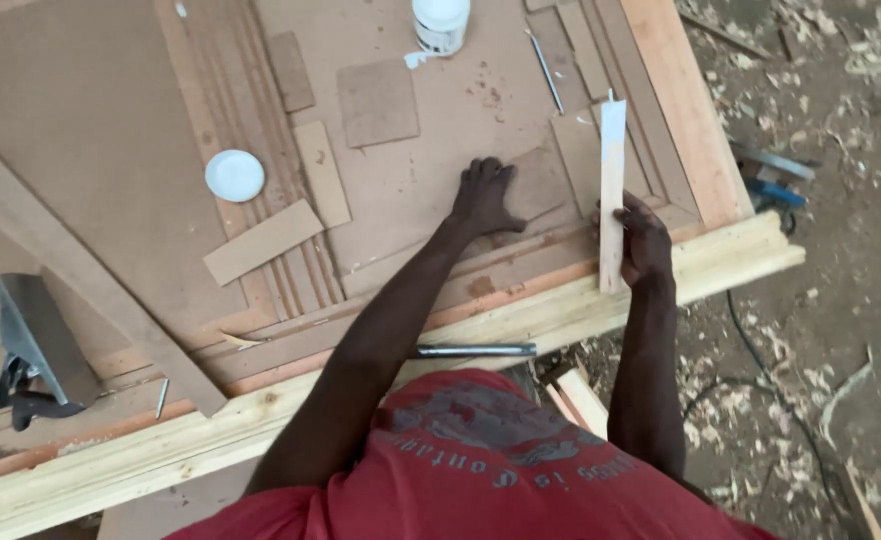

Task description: The person applies white glue to small rectangular pieces of wood using a small wooden stick. They repeatedly dip the stick into a white container, spread the glue on the wood pieces, and place them on a larger wooden board.

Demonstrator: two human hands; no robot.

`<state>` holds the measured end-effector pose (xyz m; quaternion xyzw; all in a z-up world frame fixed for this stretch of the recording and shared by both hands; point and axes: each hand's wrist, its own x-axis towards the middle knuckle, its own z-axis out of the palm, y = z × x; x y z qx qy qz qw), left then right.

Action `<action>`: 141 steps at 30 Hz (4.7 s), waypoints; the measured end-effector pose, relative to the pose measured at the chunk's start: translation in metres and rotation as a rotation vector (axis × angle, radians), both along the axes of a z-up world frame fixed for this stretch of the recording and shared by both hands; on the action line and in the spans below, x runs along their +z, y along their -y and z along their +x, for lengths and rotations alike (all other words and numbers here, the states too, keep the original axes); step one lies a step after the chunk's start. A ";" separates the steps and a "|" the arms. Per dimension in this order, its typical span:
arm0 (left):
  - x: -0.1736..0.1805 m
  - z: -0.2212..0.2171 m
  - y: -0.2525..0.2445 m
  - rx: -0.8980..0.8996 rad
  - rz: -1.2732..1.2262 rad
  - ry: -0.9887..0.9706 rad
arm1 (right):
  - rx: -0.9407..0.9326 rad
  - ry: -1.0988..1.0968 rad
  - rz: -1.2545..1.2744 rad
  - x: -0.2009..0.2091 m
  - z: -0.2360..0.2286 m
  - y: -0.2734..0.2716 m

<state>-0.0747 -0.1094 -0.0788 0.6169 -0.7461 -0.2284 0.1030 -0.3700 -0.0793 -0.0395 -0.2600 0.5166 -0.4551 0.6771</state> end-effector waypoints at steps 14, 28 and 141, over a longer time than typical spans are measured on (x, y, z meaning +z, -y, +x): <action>0.092 0.119 -0.128 0.685 0.427 -2.154 | 0.718 -1.571 -0.896 0.167 0.183 0.240; 0.084 0.118 -0.172 0.790 0.512 -2.015 | 1.200 -1.719 -0.528 0.219 0.312 0.275; 0.018 0.060 -0.099 -0.374 -0.214 -0.029 | -0.266 -0.265 -0.335 0.046 0.057 -0.048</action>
